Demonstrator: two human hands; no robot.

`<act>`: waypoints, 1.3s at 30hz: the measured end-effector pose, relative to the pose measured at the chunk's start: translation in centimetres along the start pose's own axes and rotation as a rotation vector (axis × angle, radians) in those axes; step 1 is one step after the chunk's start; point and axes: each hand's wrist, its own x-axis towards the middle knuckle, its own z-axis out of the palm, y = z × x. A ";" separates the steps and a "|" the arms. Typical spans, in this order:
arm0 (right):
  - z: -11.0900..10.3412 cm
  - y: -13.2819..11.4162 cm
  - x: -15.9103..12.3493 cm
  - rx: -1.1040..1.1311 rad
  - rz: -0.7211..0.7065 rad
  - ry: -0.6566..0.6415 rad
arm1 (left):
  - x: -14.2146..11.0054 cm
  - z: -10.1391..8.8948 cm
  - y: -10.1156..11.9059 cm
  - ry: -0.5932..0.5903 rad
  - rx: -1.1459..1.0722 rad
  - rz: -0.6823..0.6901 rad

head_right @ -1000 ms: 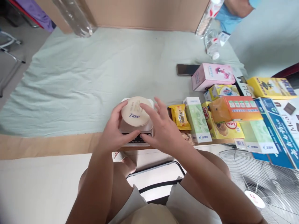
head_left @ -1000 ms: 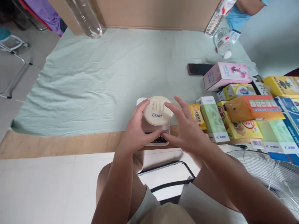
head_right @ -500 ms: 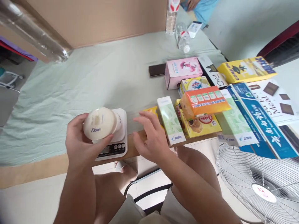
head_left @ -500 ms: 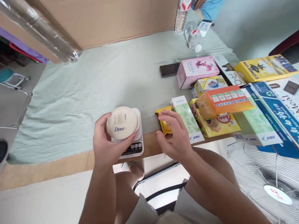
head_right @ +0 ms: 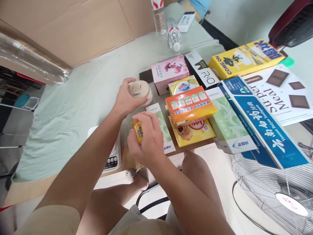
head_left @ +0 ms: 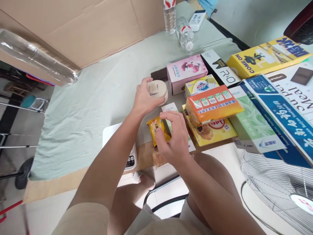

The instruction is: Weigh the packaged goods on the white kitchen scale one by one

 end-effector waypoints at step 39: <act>-0.5 -0.6 -2.7 -0.392 0.202 -0.523 | -16.8 -0.5 -3.4 -0.020 -0.423 -0.285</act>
